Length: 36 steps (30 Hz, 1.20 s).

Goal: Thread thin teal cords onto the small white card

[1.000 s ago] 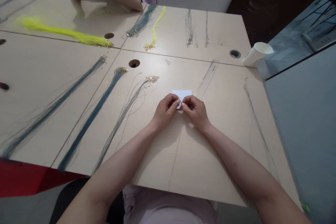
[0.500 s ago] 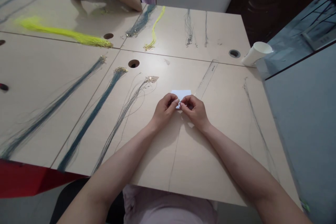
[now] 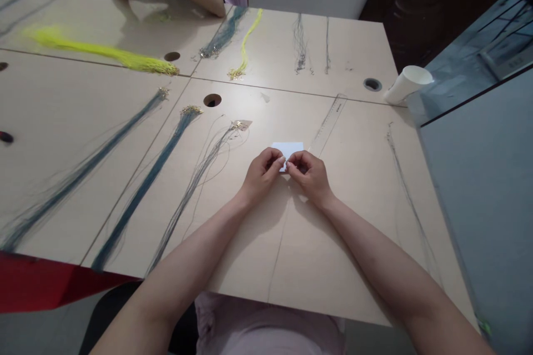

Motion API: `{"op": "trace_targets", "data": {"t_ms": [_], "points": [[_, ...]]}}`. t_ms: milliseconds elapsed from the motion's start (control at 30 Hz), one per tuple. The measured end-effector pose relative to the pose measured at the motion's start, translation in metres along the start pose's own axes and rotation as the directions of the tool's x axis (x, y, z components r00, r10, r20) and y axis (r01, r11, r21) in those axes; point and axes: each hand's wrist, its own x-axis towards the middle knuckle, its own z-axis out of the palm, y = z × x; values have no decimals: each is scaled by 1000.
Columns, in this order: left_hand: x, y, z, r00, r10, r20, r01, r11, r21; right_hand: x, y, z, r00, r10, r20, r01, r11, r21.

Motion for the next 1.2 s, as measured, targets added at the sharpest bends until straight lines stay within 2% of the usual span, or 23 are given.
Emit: {"op": "trace_targets", "data": {"t_ms": [367, 1200], "points": [[1, 2, -1, 999, -16, 32, 17, 1000, -20, 0, -1, -1, 1000, 13, 24, -13, 1000, -5], [0, 1, -1, 1000, -22, 14, 22, 999, -30, 1, 0, -1, 1000, 17, 12, -17, 1000, 15]]}}
